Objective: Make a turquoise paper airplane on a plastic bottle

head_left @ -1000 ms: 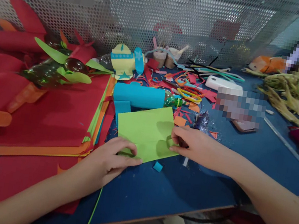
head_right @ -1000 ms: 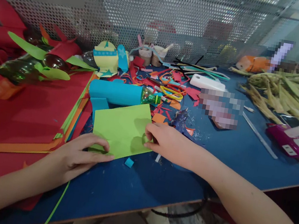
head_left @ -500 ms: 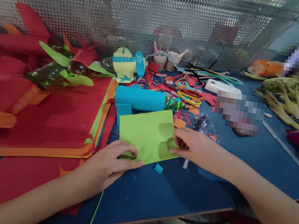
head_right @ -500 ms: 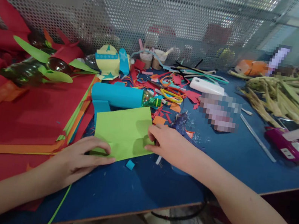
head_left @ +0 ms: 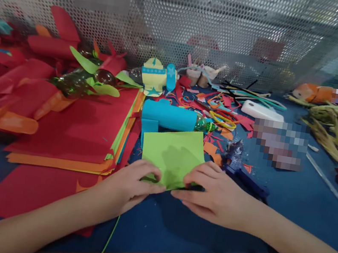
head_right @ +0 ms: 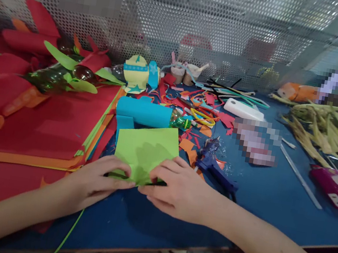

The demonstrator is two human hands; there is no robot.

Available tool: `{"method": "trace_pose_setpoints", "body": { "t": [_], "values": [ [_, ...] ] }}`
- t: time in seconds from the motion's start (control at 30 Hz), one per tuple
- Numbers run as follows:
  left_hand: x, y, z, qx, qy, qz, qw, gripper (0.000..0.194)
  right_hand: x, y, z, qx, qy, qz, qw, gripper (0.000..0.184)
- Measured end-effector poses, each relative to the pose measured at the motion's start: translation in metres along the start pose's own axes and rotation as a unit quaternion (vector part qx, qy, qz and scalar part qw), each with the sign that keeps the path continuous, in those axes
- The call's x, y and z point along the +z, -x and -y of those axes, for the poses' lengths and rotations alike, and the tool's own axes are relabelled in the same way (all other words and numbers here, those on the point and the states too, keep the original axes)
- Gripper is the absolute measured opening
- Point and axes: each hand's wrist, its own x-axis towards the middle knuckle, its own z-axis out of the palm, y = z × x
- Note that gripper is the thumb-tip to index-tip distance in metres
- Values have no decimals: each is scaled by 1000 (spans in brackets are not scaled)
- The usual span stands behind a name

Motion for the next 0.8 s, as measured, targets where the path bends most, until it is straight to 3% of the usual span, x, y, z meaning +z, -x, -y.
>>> {"method": "trace_pose_setpoints", "body": {
  "t": [0.53,0.8],
  "values": [
    [4,2,3,0,-33,15,999,33,12,-1,1,28,1,24,999,26],
    [8,6,9,30,-30,-6,999,36,6,0,4,58,11,19,998,23]
  ]
}}
